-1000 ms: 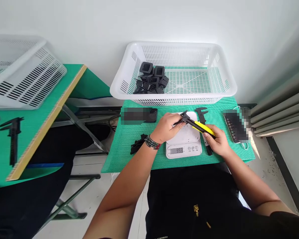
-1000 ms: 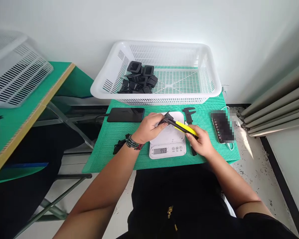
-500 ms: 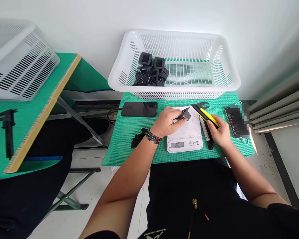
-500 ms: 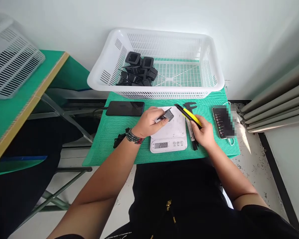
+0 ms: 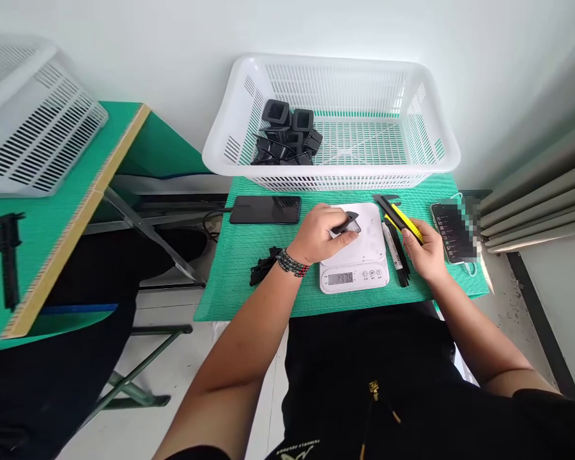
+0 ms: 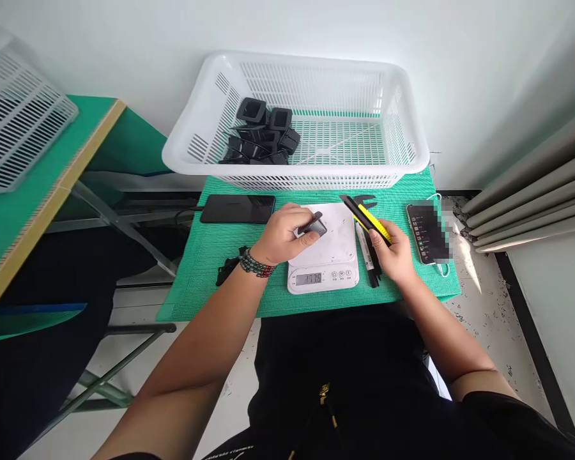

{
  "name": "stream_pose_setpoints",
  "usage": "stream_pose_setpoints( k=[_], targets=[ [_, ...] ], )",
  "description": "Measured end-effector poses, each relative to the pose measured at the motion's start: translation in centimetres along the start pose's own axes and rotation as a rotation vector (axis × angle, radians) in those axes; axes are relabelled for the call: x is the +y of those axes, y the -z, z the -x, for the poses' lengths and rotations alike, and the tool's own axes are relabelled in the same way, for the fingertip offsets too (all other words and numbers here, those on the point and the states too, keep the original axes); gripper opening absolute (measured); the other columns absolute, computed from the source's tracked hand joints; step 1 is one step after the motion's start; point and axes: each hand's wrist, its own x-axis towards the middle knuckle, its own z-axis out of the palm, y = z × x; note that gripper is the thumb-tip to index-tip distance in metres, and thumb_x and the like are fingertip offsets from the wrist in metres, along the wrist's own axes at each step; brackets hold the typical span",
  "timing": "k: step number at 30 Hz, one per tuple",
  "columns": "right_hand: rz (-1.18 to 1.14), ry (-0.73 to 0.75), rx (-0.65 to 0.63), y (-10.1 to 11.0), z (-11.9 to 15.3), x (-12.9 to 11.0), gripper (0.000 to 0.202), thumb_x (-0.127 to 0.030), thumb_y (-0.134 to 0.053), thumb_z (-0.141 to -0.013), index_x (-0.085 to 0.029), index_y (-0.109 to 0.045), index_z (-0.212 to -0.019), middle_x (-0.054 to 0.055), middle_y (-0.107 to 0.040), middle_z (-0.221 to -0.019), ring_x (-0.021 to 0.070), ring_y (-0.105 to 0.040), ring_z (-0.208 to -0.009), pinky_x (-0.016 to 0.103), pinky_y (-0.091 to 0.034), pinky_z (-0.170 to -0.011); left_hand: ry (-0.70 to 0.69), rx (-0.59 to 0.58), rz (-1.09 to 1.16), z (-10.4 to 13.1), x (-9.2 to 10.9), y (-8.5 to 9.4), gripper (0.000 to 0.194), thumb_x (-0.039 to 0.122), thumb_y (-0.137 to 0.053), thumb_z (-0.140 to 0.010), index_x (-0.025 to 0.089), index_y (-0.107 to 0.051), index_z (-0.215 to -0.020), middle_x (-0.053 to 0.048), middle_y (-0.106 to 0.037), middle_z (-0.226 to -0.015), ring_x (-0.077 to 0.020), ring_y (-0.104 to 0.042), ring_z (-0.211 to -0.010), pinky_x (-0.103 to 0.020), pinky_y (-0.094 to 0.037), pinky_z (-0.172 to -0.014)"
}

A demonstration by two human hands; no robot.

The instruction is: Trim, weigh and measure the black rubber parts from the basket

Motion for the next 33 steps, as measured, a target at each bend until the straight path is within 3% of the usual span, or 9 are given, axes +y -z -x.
stream_pose_setpoints(
  k=[3, 6, 8, 13, 17, 23, 28, 33],
  targets=[
    [-0.011, 0.031, -0.057, -0.01, 0.35, -0.28, 0.044, -0.060, -0.064, -0.096, -0.021, -0.073, -0.113, 0.007, -0.074, -0.089, 0.0232, -0.069, -0.079, 0.038, -0.059, -0.072, 0.036, 0.002, 0.072, 0.05, 0.19, -0.03, 0.048, 0.049, -0.053, -0.102, 0.024, -0.043, -0.062, -0.001, -0.051, -0.057, -0.0184, -0.052, -0.057, -0.039, -0.046, -0.068],
    [0.002, 0.061, -0.126, -0.05, 0.62, -0.55, 0.044, -0.063, -0.064, -0.095, -0.024, -0.074, -0.113, 0.007, -0.076, -0.093, 0.0230, -0.068, -0.078, 0.040, -0.060, -0.074, 0.063, 0.008, 0.134, 0.10, 0.16, -0.28, 0.026, 0.038, -0.058, -0.100, 0.022, -0.068, -0.083, -0.010, -0.079, -0.092, -0.0264, -0.074, -0.093, -0.044, -0.058, -0.089],
    [0.005, 0.062, -0.152, -0.02, 0.71, -0.64, 0.044, -0.064, -0.064, -0.095, -0.025, -0.075, -0.113, 0.007, -0.076, -0.093, 0.0226, -0.068, -0.076, 0.039, -0.060, -0.072, 0.065, 0.009, 0.135, 0.13, -0.06, -0.50, 0.019, 0.034, -0.060, -0.099, 0.021, -0.072, -0.094, -0.012, -0.081, -0.111, -0.0292, -0.075, -0.112, -0.048, -0.058, -0.101],
    [-0.003, 0.074, -0.179, 0.20, 0.72, -0.70, 0.041, -0.061, -0.063, -0.097, -0.024, -0.075, -0.112, 0.007, -0.077, -0.093, 0.0215, -0.068, -0.075, 0.038, -0.059, -0.072, 0.047, -0.016, 0.178, 0.09, -0.54, -0.63, 0.015, 0.029, -0.061, -0.099, 0.020, -0.072, -0.096, -0.013, -0.081, -0.116, -0.0295, -0.074, -0.122, -0.049, -0.059, -0.107],
    [-0.005, 0.078, -0.223, 0.09, 0.63, -0.73, 0.038, -0.056, -0.065, -0.097, -0.022, -0.076, -0.109, 0.007, -0.077, -0.093, 0.0214, -0.069, -0.077, 0.037, -0.059, -0.074, 0.064, -0.053, 0.223, -0.10, -0.26, -0.23, 0.011, 0.027, -0.065, -0.093, 0.021, -0.066, -0.084, -0.013, -0.081, -0.113, -0.0309, -0.075, -0.119, -0.051, -0.059, -0.106],
    [0.023, 0.012, -0.063, 0.27, 0.33, -0.54, 0.042, -0.058, -0.066, -0.095, -0.020, -0.075, -0.110, 0.006, -0.077, -0.093, 0.0222, -0.069, -0.079, 0.036, -0.059, -0.072, 0.103, -0.125, 0.247, -0.39, 0.24, 0.24, 0.030, 0.035, -0.068, -0.090, 0.024, -0.051, -0.067, -0.007, -0.074, -0.083, -0.0276, -0.075, -0.100, -0.048, -0.059, -0.101],
    [0.029, 0.069, -0.210, 0.39, 0.36, -0.23, 0.037, -0.055, -0.067, -0.095, -0.021, -0.077, -0.109, 0.007, -0.078, -0.094, 0.0225, -0.070, -0.079, 0.037, -0.058, -0.073, 0.085, -0.112, 0.213, -0.50, 0.31, 0.14, 0.032, 0.036, -0.070, -0.087, 0.024, -0.049, -0.066, -0.006, -0.070, -0.078, -0.0263, -0.072, -0.090, -0.044, -0.059, -0.088],
    [0.074, 0.025, 0.030, 0.41, 0.01, 0.17, 0.036, -0.050, -0.066, -0.096, -0.019, -0.075, -0.110, 0.008, -0.078, -0.096, 0.0240, -0.071, -0.084, 0.038, -0.058, -0.077, -0.017, -0.143, 0.248, -0.67, 0.20, 0.00, 0.041, 0.036, -0.068, -0.089, 0.024, -0.040, -0.061, 0.000, -0.051, -0.062, -0.0170, -0.053, -0.062, -0.035, -0.046, -0.064]
  ],
)
